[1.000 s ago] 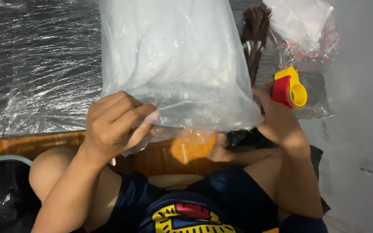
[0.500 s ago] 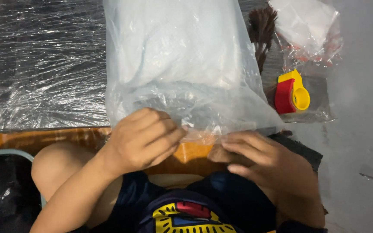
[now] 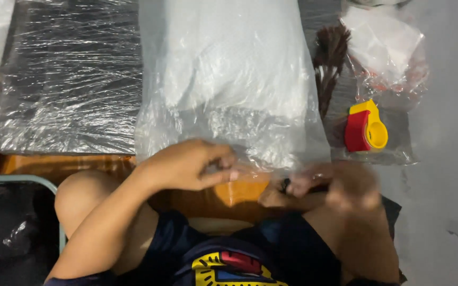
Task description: A person is vacuum sealing a pillow by placing it in a plastic bag and using a vacuum hose to remove the air while manually compressing it.
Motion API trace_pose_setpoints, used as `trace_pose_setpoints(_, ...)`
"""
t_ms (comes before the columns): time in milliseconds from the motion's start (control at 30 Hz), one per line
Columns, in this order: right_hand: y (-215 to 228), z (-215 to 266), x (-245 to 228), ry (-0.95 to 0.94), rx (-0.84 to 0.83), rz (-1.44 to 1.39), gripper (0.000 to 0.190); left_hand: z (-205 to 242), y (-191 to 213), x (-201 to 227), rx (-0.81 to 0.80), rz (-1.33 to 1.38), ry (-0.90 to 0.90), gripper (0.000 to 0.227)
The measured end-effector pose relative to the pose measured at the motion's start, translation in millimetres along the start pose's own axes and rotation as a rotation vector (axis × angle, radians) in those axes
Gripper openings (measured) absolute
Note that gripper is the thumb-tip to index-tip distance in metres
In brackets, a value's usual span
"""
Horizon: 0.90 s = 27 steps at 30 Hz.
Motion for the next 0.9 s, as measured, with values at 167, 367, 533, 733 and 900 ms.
trace_pose_setpoints(167,90.8,-29.6,92.3,-0.659,0.885,0.656,0.094,1.7,76.3,-20.6,0.910,-0.269,0.140,0.096)
trace_pose_setpoints(367,21.9,-35.0,178.5,-0.735,0.779,0.786,0.108,-18.7,25.4,-115.9,0.494,-0.193,0.605,0.141)
trace_pose_setpoints(533,-27.3,-31.8,183.4,-0.787,0.658,0.665,0.096,-26.3,28.2,-81.5,0.605,-0.417,0.468,0.137)
trace_pose_setpoints(733,-6.9,-17.2,204.5,-0.773,0.230,0.353,0.095,-46.9,-9.2,-90.6,0.531,-0.547,0.478,0.146)
trace_pose_setpoints(900,119.4,59.8,303.3,-0.695,0.271,-0.057,0.062,-48.2,-24.2,-93.7,0.543,-0.694,0.464,0.135)
Point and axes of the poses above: each hand's wrist, its own z-axis away from the middle knuckle, its own y-axis out of the back of the hand, x = y × z, the point moved 8 cm from there along -z, towards the middle knuckle, and after that the axes turned 12 degrees about x, right-handed, at the moved point
